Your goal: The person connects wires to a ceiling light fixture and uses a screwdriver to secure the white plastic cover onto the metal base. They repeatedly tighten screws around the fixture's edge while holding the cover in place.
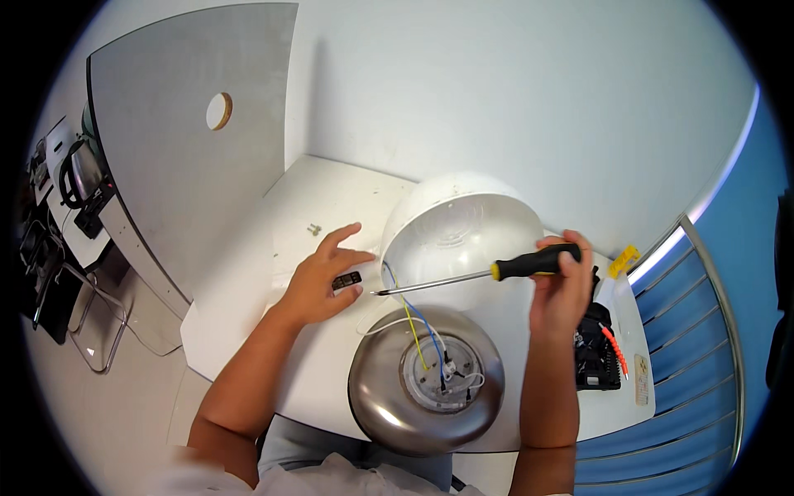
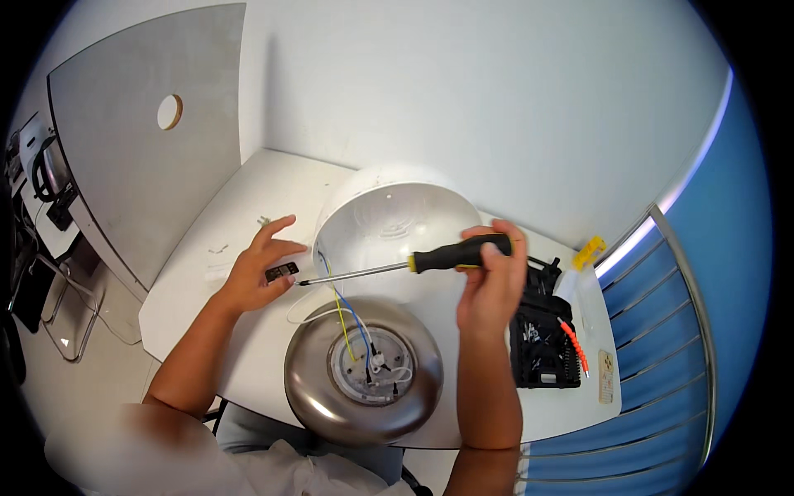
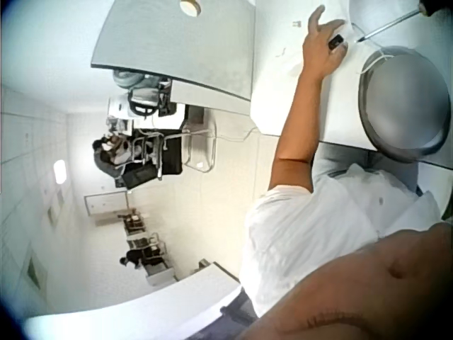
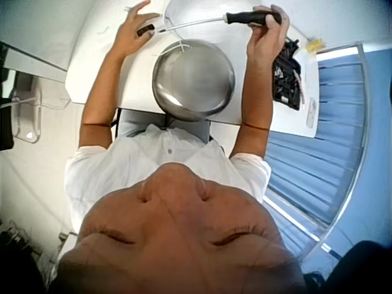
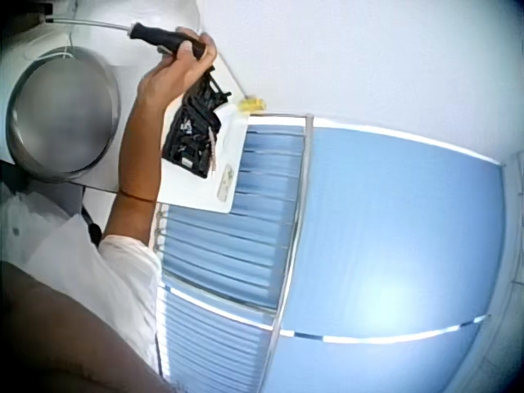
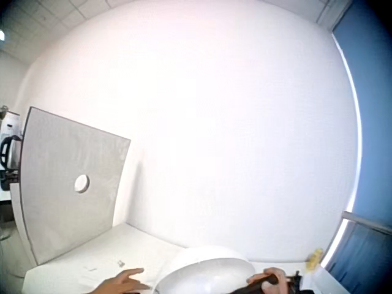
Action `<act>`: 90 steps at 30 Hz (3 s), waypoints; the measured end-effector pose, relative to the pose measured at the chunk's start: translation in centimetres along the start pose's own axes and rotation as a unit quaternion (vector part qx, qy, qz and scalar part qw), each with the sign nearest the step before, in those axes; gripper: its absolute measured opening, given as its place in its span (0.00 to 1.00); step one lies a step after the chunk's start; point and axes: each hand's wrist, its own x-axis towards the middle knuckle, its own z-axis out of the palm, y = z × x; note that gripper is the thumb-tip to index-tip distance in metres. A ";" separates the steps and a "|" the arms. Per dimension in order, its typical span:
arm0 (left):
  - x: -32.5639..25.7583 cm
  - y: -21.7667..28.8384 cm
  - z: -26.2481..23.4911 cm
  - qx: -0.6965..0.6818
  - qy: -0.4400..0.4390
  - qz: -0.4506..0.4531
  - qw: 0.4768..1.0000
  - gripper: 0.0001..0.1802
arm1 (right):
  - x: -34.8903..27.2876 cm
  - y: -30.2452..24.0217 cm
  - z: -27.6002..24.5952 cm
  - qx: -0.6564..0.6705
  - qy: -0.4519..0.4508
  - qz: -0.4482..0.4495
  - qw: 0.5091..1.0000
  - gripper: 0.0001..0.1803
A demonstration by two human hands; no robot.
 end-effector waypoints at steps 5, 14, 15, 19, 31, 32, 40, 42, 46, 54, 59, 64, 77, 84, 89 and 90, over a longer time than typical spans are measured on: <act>0.0 -0.2 0.3 0.004 0.006 0.018 1.000 0.21 | 0.0 2.1 1.6 -0.011 0.012 0.045 0.999 0.16; 0.0 -0.3 0.6 -0.025 0.000 0.040 0.999 0.16 | -0.6 3.5 1.2 -0.023 -0.002 0.068 0.997 0.15; 0.1 -0.3 0.6 -0.026 0.002 0.041 0.999 0.16 | -0.5 3.6 1.0 -0.022 -0.005 0.066 0.998 0.15; 0.1 -0.1 0.5 0.013 -0.017 0.020 1.000 0.14 | -0.6 3.6 1.0 -0.017 -0.011 0.058 0.998 0.16; 0.2 0.1 0.5 0.076 -0.029 0.023 0.996 0.04 | -2.2 2.2 2.1 -0.063 -0.048 -0.061 0.995 0.23; 0.2 0.0 0.6 0.078 -0.026 0.030 0.996 0.04 | -2.3 2.2 2.2 -0.067 -0.056 -0.082 0.993 0.23; 0.3 0.3 0.6 0.091 -0.021 0.035 0.995 0.03 | -3.1 1.9 2.6 -0.118 -0.118 -0.166 0.972 0.24; 0.3 0.3 0.7 0.089 -0.024 0.024 0.995 0.03 | -3.4 1.1 2.9 -0.150 -0.169 -0.219 0.949 0.25; 0.3 0.5 0.7 0.093 -0.035 -0.003 0.995 0.02 | -3.8 -0.3 2.7 -0.231 -0.275 -0.309 0.881 0.26; 0.2 -0.1 1.1 0.100 0.017 0.046 0.994 0.09 | -4.4 -1.2 3.2 -0.239 -0.258 -0.274 0.895 0.29; 0.4 1.0 1.7 0.097 0.040 -0.057 0.993 0.27 | -1.9 -3.0 0.9 -0.170 -0.086 -0.197 0.962 0.23; 0.0 -0.3 2.6 0.206 0.053 -0.060 0.975 0.33 | 0.2 -2.6 0.2 -0.183 0.011 -0.079 0.980 0.15; 0.7 0.9 3.4 0.278 0.041 -0.132 0.951 0.27 | 1.1 1.7 -0.2 -0.183 0.003 0.039 0.982 0.12; 0.6 0.1 2.9 0.263 0.049 -0.113 0.957 0.27 | 0.7 1.7 0.2 -0.163 0.010 0.033 0.986 0.12; 0.6 0.0 2.8 0.259 0.043 -0.117 0.958 0.27 | 0.3 1.2 0.7 -0.134 0.003 0.025 0.991 0.12; 0.7 0.1 2.8 0.259 0.042 -0.115 0.958 0.27 | 0.2 1.3 0.7 -0.137 0.000 0.023 0.990 0.12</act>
